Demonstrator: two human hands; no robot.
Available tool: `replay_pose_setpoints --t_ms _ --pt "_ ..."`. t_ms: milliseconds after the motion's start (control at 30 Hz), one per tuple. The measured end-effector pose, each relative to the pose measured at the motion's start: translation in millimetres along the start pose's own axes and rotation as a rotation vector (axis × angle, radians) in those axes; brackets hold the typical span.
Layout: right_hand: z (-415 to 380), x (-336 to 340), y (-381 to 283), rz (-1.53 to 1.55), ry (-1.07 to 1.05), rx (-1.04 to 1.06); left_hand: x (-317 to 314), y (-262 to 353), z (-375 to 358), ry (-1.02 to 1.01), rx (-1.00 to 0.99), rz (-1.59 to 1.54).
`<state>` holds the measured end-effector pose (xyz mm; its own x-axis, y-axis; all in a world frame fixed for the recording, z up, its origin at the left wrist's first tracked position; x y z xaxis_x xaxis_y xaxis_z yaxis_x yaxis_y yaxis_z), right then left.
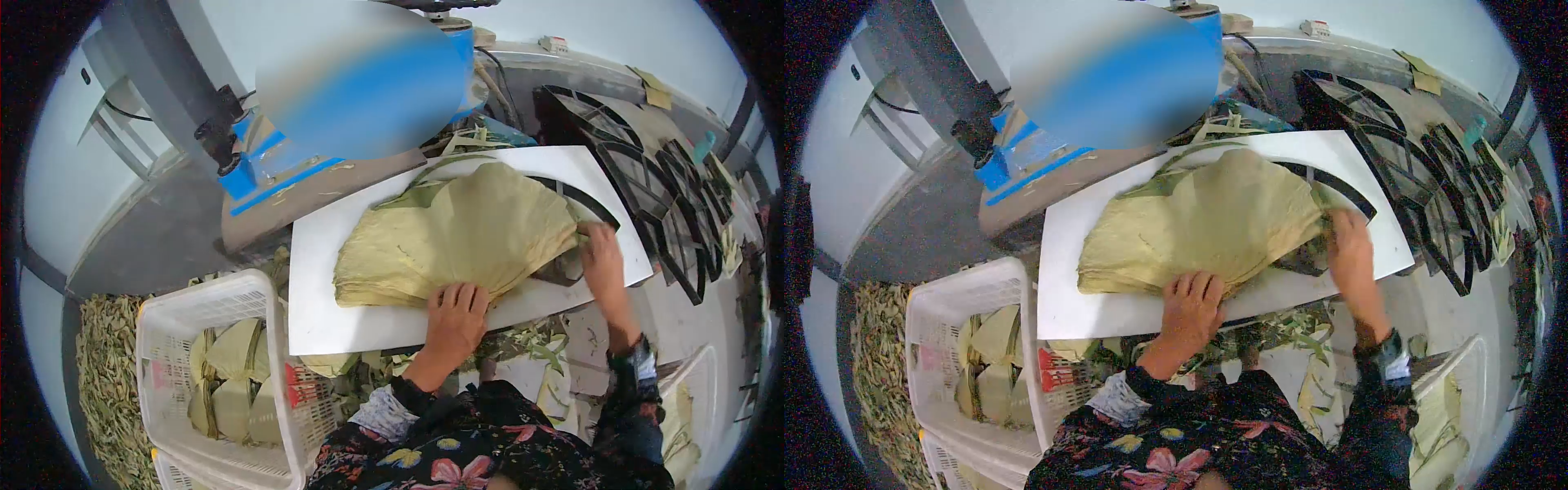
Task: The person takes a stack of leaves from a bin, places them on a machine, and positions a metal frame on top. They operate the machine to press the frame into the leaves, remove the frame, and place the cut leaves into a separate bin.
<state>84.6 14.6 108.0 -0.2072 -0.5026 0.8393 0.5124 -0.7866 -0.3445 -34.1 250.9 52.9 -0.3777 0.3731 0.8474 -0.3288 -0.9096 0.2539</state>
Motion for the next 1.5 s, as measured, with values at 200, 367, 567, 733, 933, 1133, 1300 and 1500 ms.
replay_pose_setpoints --t_ms 200,367,567,733,933,1133,1300,1500 --pt "37.0 -30.1 87.8 -0.040 -0.173 0.050 -6.6 2.0 1.3 0.025 0.051 0.032" --pt "49.6 -15.5 78.1 -0.255 -0.317 0.028 -6.8 1.7 4.1 0.055 0.060 0.044" --pt "83.3 67.7 67.9 -0.275 0.060 0.020 -6.3 3.8 5.9 0.036 0.071 0.045" --pt "98.2 77.1 33.6 0.178 0.105 0.111 -5.6 6.1 6.3 -0.036 0.125 0.047" --pt "97.4 5.2 -52.3 0.301 -0.435 0.431 -7.7 3.7 2.9 -0.045 0.102 0.075" --pt "110.1 -64.5 -79.1 0.330 -0.597 0.500 -5.8 5.1 0.6 -0.054 0.133 0.045" --pt "116.6 -88.5 -66.4 0.240 -0.685 0.534 -15.3 5.9 -7.0 0.033 0.139 0.099" --pt "120.6 -94.1 -63.2 0.234 -0.594 0.587 -24.4 4.2 -19.0 -0.024 0.235 0.001"
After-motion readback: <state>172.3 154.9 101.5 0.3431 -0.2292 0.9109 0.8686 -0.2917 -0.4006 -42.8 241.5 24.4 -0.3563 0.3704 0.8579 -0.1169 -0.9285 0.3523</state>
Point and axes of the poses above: each hand's wrist, its own z-axis towards the middle knuckle, its own x-axis out of the back of the hand, y = z × x, the point moved 2 cm from there along z, towards the middle knuckle, and after that the axes turned 2 degrees about -y, right-handed, at the moved point
